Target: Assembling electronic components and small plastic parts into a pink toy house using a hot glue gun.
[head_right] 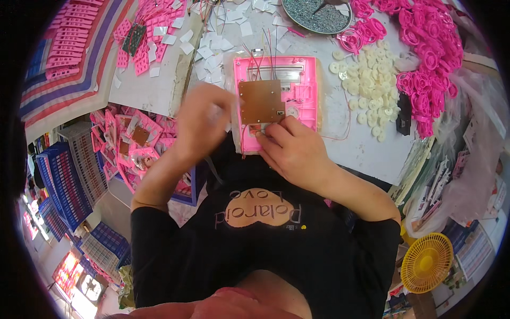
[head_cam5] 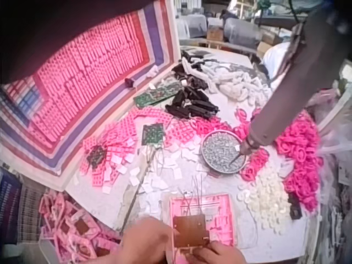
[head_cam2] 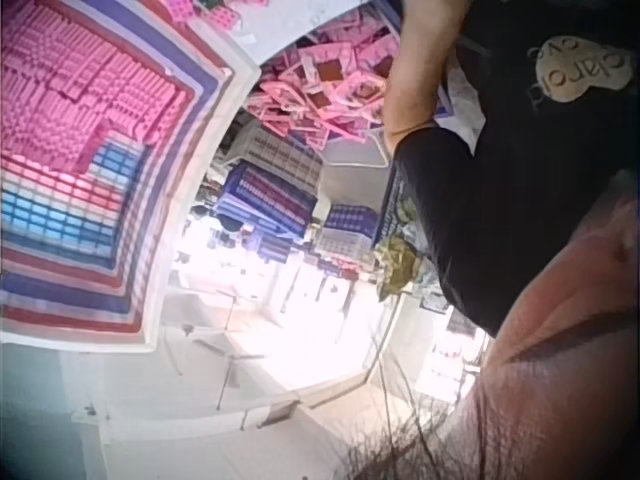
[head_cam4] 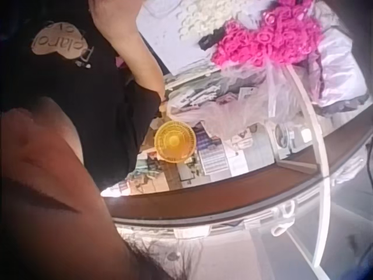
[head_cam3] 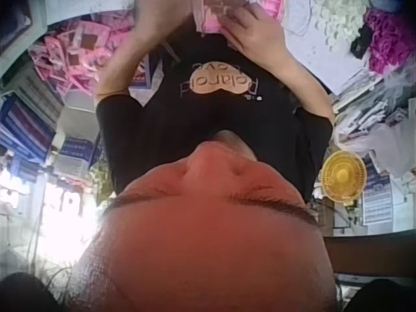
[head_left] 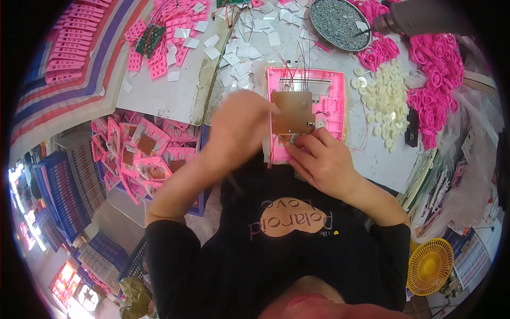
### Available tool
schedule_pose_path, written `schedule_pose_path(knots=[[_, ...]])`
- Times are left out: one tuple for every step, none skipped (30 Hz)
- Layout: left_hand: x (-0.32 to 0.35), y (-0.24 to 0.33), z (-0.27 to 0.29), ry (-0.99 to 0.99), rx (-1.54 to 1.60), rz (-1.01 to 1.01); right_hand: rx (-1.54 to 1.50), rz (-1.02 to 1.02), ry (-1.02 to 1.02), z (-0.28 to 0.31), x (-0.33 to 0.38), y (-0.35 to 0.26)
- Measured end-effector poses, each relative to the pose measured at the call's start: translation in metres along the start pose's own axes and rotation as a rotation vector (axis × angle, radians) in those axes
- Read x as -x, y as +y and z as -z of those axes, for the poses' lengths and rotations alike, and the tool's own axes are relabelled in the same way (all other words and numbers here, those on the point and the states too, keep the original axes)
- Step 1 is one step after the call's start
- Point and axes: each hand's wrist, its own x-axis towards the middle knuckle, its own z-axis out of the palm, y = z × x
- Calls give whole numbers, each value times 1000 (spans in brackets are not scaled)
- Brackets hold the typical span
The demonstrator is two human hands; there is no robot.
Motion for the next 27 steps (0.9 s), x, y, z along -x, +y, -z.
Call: schedule_pose_path(knots=[[-3, -3, 9, 131, -36, 100, -1, -2, -2, 1, 0, 0], [-6, -3, 15, 230, -122, 101, -1, -5, -4, 2, 0, 0], [-7, -1, 19, 330, -208, 101, -14, -13, -10, 3, 1, 0], [-6, 2, 22, 438, -297, 105, -27, -11, -18, 5, 1, 1], [5, 10, 21, 293, -187, 185, -49, -6, -27, 6, 0, 2], [24, 21, 16, 148, -74, 263, -46, 2, -13, 8, -2, 3], [42, 31, 9, 2, 43, 341, -42, 7, -2, 9, -3, 3], [52, 40, 1, -61, 20, 346, -34, 6, 8, 9, -3, 3], [59, 46, -8, -124, -2, 350, -35, 2, 21, 8, -3, 3], [63, 46, -14, -120, -34, 326, -34, -2, 38, 6, -4, 3], [67, 45, -14, -141, -20, 330, -33, -5, 54, 5, -5, 3], [70, 44, -12, -162, -7, 334, -21, -14, 49, 4, -6, 3], [71, 44, -9, -180, 4, 339, -10, -18, 43, 4, -7, 2], [69, 43, -5, -175, 18, 310, 1, -22, 38, 4, -8, 2], [66, 43, 0, -171, 32, 281, 9, -29, 38, 4, -8, 1], [63, 44, 5, -166, 45, 254, 16, -35, 37, 4, -8, -1], [58, 45, 9, -117, 54, 259, 23, -42, 36, 3, -8, -2], [52, 45, 12, -68, 63, 263, 30, -42, 38, 2, -8, -3], [46, 46, 15, -20, 75, 267, 39, -42, 40, 2, -8, -3], [39, 48, 17, 8, 161, 315, 49, -43, 41, 1, -8, -4], [33, 46, 18, 32, 191, 282, 61, -40, 23, 2, -8, -4], [27, 42, 17, 57, 221, 248, 72, -37, 5, 3, -8, -5], [21, 37, 16, 82, 250, 215, 84, -33, -13, 3, -8, -6], [17, 35, 12, 104, 263, 185, 86, -26, -24, 3, -7, -5], [14, 34, 9, 82, 316, 217, 89, -18, -35, 3, -7, -3], [12, 33, 7, 59, 368, 249, 92, -9, -47, 3, -7, -2], [11, 32, 5, 37, 421, 281, 125, -6, -69, 4, -8, -3]])
